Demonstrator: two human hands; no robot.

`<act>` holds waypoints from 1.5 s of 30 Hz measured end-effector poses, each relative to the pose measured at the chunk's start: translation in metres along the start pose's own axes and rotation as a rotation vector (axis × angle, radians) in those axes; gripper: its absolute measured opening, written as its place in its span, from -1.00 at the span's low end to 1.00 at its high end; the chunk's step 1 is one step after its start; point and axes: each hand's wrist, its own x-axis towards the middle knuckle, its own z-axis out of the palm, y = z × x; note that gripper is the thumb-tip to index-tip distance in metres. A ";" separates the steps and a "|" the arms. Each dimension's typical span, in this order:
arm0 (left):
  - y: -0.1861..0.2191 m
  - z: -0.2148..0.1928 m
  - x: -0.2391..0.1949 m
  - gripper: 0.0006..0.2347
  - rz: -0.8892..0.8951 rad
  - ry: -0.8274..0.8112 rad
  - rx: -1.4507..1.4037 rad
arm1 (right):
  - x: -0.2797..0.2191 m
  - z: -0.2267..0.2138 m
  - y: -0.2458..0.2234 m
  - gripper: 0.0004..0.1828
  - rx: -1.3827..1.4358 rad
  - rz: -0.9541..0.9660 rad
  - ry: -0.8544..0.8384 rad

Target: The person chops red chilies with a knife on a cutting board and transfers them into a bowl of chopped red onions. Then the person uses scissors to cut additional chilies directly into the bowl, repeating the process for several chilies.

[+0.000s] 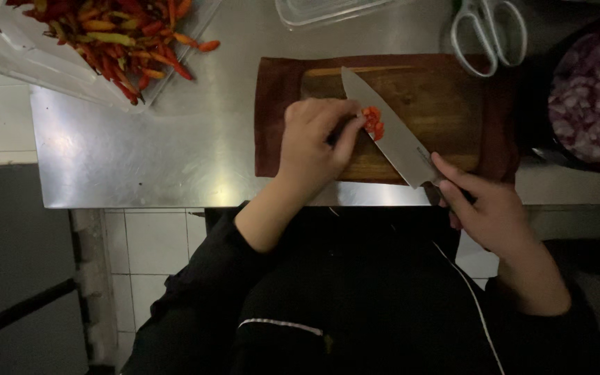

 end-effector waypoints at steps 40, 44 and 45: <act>0.101 0.118 0.034 -0.53 0.145 -0.640 -0.034 | -0.079 -0.113 0.178 -0.80 0.113 -0.164 0.790; 0.078 0.054 0.008 -0.53 0.147 -0.500 -0.070 | -0.072 -0.118 0.178 -0.79 0.319 -0.264 0.677; 0.071 0.038 0.001 -0.54 0.143 -0.457 -0.081 | -0.067 -0.116 0.173 -0.80 0.324 -0.269 0.650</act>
